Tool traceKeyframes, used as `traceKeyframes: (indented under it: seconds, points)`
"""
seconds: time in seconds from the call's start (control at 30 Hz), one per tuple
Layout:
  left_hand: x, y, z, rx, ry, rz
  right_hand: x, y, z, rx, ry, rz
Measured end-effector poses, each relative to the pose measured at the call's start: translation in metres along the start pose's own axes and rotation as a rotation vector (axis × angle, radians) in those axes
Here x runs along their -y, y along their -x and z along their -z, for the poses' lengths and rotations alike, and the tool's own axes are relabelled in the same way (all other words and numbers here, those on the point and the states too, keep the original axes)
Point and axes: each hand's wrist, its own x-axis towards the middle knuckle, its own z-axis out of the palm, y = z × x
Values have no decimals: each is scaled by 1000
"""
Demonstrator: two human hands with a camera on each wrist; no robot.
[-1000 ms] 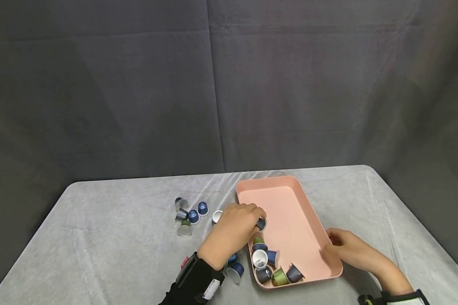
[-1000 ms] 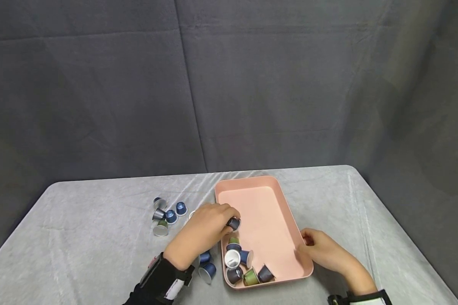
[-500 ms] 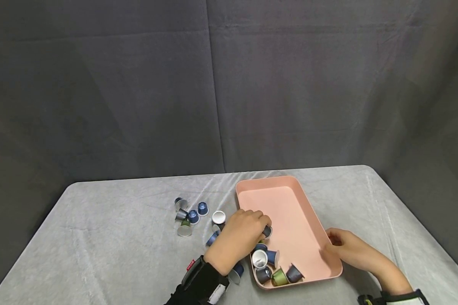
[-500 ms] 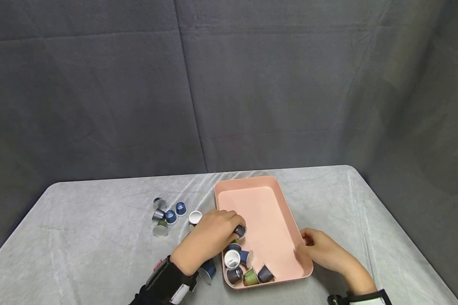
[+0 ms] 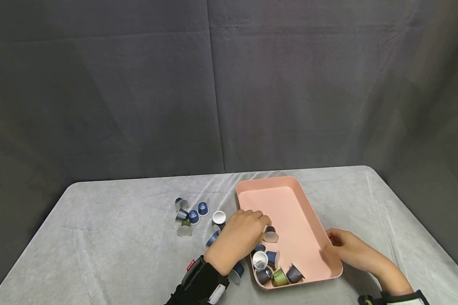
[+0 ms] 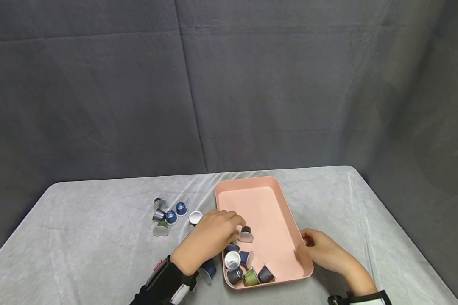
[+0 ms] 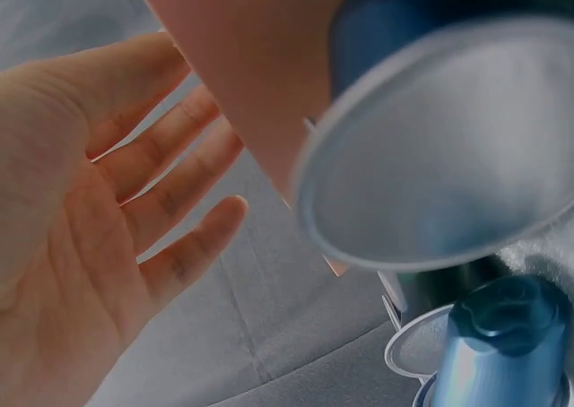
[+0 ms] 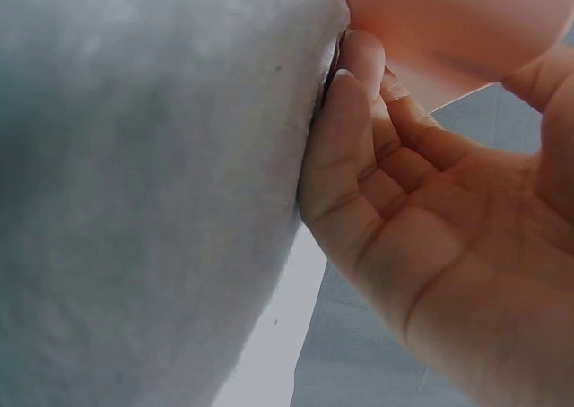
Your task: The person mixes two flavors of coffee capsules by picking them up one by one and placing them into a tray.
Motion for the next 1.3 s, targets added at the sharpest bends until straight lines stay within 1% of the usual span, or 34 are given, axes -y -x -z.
traceKeyframes:
  seconds: [0.37,0.53,0.8,1.0,1.23,1.3]
  points:
    - [2,0,1,26,27,17,0,-1,0,-2,-1,11]
    - [6,1,3,25,13,33,-1,-1,0,-10,5,3]
    - [12,1,5,63,10,66,-3,0,-1,-5,-12,12]
    - [15,2,7,60,15,80,-2,-1,0,2,-18,25]
    - [22,6,10,83,46,153,-1,-2,-1,7,-23,33]
    - [25,7,11,86,50,160,-1,-2,0,10,-24,35]
